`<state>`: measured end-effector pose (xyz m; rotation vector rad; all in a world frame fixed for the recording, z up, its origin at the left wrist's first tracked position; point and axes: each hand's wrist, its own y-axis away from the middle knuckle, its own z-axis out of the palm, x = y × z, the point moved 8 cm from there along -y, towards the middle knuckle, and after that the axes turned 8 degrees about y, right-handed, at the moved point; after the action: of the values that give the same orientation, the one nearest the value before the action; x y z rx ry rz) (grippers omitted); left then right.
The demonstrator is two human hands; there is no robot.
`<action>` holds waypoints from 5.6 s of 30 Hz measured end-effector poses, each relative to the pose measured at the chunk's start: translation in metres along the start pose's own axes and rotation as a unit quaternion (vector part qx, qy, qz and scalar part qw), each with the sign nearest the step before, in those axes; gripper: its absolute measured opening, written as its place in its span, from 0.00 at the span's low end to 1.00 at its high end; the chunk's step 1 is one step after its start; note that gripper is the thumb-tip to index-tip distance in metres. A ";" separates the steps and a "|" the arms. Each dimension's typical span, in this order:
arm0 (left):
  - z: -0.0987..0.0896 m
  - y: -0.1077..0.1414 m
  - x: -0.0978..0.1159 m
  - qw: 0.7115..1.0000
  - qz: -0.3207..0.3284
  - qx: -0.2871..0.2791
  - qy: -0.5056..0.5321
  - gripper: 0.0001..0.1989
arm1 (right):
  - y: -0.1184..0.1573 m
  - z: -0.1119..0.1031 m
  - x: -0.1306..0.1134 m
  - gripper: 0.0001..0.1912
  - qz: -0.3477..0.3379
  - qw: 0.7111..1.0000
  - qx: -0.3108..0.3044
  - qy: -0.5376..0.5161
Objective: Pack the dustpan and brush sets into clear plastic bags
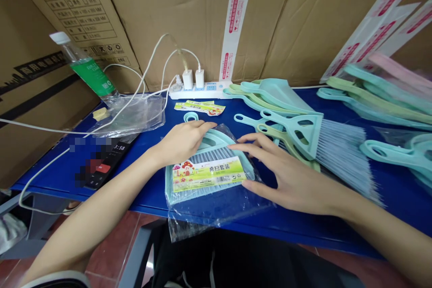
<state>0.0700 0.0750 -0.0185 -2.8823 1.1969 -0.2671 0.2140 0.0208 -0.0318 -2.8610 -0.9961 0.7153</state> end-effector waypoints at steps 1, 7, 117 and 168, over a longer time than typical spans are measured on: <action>0.000 0.000 0.000 1.000 0.003 0.003 0.002 0.24 | -0.001 -0.002 0.002 0.28 0.018 1.000 0.000 -0.015; 0.002 -0.002 0.003 1.000 0.012 0.015 0.020 0.24 | -0.007 -0.002 0.012 0.25 0.065 0.995 0.009 -0.071; 0.011 0.034 0.071 0.976 0.157 -0.143 -0.041 0.06 | -0.004 -0.020 0.006 0.10 -0.007 0.999 0.041 -0.008; 0.005 0.028 0.057 0.979 0.128 -0.136 -0.081 0.02 | -0.001 -0.014 -0.001 0.11 -0.093 0.994 0.026 0.051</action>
<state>0.0908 0.0151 -0.0169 -2.8449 1.6641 0.1435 0.2187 0.0228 -0.0184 -2.6843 -1.1889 0.5660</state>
